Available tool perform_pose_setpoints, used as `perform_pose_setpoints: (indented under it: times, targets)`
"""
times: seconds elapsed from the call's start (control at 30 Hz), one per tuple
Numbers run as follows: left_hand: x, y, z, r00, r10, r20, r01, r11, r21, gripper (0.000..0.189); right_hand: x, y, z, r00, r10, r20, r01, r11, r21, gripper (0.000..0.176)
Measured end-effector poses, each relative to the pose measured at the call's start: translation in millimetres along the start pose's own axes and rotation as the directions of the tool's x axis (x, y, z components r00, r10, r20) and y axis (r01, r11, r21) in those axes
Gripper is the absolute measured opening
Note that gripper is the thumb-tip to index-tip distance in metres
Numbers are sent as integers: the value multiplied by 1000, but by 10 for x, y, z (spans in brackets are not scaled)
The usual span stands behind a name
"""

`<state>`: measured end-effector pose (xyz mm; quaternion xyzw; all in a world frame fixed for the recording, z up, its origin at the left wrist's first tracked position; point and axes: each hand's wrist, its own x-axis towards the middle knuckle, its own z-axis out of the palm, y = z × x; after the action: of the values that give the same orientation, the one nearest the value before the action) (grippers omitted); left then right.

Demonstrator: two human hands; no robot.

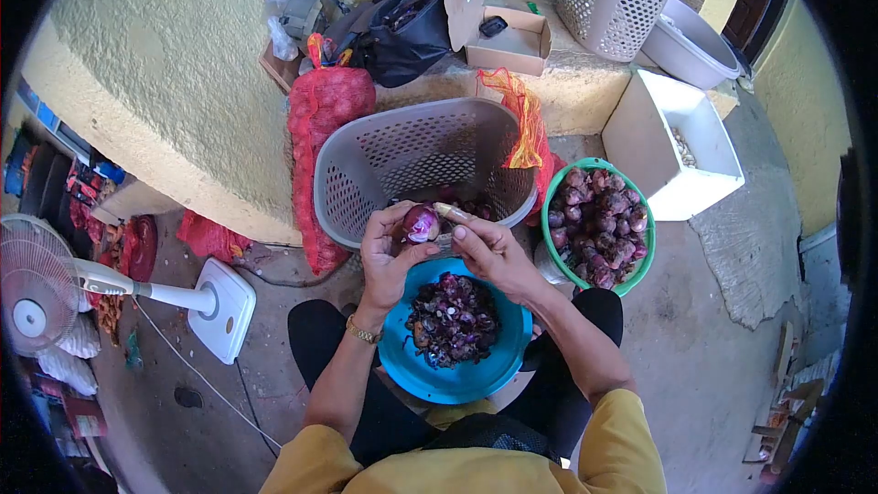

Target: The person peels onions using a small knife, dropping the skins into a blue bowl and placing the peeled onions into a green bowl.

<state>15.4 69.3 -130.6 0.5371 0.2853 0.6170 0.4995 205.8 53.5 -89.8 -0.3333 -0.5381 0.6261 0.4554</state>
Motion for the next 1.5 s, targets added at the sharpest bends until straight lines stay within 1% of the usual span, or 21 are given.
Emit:
perform_pose_setpoints:
  times: [0.03,0.23,0.37,0.43,0.47,0.5,0.53,0.57,0.67,0.73,0.77,0.8,0.83,0.87,0.93,1.07,1.17,1.23,1.4,1.47,1.5]
  targets:
    - [6,11,9,1000,11,2,-11,1000,-9,57,-11,-22,-2,991,131,17,-132,984,122,37]
    - [24,30,28,1000,15,13,-14,998,-59,56,-24,-84,8,979,192,66,-202,950,237,44]
    - [16,31,2,1000,-25,-6,25,996,-86,55,-32,-152,-51,959,283,18,-275,910,309,44]
    - [26,-4,-54,999,-36,19,37,996,-75,55,-31,-159,-114,989,141,35,-145,969,202,45]
    - [22,-20,-75,998,-49,41,52,997,-63,55,-24,-172,-97,989,141,36,-145,968,203,45]
    - [18,33,-43,998,-50,40,53,997,-63,55,-20,-194,-63,998,48,-31,-46,997,67,45]
    - [14,109,11,985,-163,49,170,960,-222,57,-18,-207,-47,995,-55,-84,48,996,-76,45]
    - [15,152,44,960,-270,76,278,885,-374,59,-16,-182,-71,995,-54,-85,48,996,-76,45]
    - [-2,129,33,943,-310,122,333,863,-380,58,27,-23,-140,998,-30,-60,15,973,-229,43]
    - [-11,112,13,944,-303,132,330,865,-379,58,59,35,-91,943,-328,-58,285,885,-369,41]
    - [-15,99,4,945,-294,141,326,866,-379,59,29,12,-91,943,-327,-59,283,885,-369,41]
    - [-14,66,-7,945,-294,141,326,866,-380,59,-11,-88,-64,965,-232,-124,176,919,-352,44]
    - [-3,28,-20,968,-211,133,238,940,-245,60,-31,-145,-50,973,-134,-186,68,943,-327,48]
    - [2,2,-30,983,-125,137,139,985,-103,61,-21,-148,-45,973,-134,-186,67,942,-328,48]
    - [-8,40,-2,983,-122,139,131,989,-63,62,5,-153,-32,941,-297,-162,216,896,-388,55]
    - [-14,42,14,987,-87,139,83,996,33,60,35,-74,-55,960,-227,-162,158,921,-355,54]
    - [2,49,-12,981,-92,171,70,988,134,59,77,7,-99,946,-288,-150,235,925,-298,52]
    - [-5,8,-30,981,-78,178,52,988,147,59,70,-13,-109,958,-232,-167,189,952,-239,51]
    - [-27,20,52,985,-63,161,39,989,146,59,94,85,-96,941,-259,-217,200,945,-259,50]
    - [-40,35,131,996,-81,38,74,985,159,61,92,102,-82,929,-272,-250,209,945,-253,50]
    - [-48,14,131,996,-81,38,74,985,158,61,84,68,-69,921,-289,-261,185,915,-359,50]
